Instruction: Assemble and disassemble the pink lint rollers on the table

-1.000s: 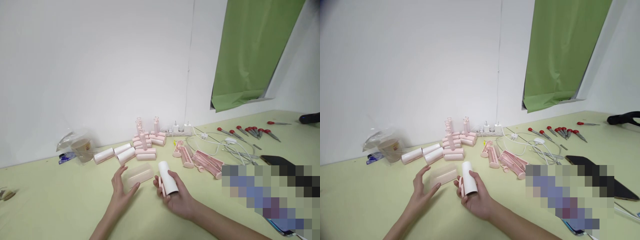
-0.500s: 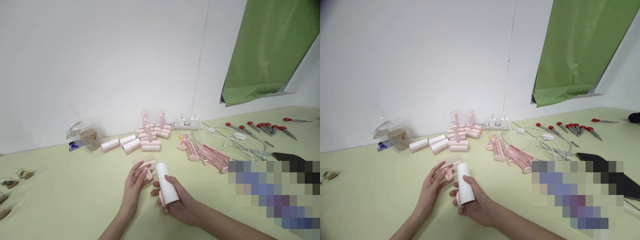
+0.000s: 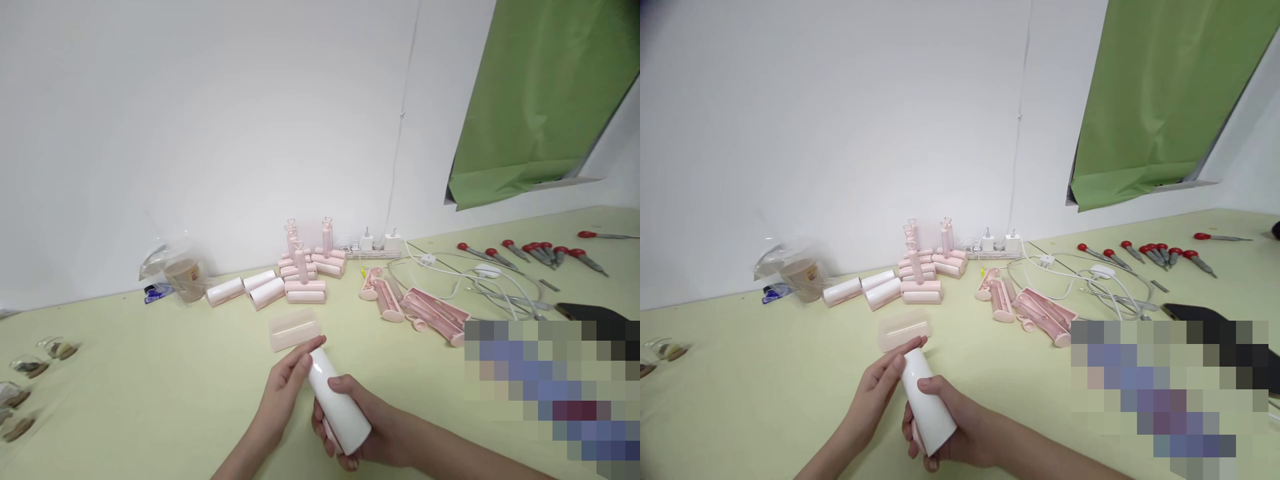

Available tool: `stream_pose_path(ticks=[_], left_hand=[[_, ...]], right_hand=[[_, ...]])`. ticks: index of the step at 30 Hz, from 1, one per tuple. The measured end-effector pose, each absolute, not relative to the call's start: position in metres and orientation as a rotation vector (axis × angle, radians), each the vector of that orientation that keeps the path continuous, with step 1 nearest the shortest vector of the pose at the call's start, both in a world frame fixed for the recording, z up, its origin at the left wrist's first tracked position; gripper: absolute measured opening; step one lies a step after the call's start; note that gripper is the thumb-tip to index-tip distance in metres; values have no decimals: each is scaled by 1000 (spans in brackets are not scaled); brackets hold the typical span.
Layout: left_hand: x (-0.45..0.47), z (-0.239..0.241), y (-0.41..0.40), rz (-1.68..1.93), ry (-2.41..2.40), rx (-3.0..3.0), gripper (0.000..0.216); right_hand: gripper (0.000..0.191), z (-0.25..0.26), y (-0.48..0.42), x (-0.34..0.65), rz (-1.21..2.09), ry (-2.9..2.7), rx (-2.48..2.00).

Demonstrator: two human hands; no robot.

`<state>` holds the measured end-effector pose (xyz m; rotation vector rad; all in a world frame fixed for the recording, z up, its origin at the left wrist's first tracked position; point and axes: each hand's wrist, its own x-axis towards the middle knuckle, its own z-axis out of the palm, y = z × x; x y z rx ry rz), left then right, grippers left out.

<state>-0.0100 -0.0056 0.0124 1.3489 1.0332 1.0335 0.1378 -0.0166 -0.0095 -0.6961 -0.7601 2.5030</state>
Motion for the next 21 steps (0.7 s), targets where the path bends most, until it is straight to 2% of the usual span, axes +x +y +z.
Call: stream_pose_path(ticks=[4, 10, 17, 21], left_hand=[[-6, 10, -10, 1112, 1023, 1266, 50], [-4, 5, -8, 1145, 981, 1159, 41], [4, 11, -13, 1210, 978, 947, 43], [4, 10, -17, 1186, 1002, 1045, 41]], right_hand=[[43, -14, -16, 138, 2472, -822, -632], [43, -18, -16, 140, 2427, -909, -639], [43, -22, -21, 135, 2274, -1028, -716], [44, -21, -23, 132, 2235, -1034, -751]])
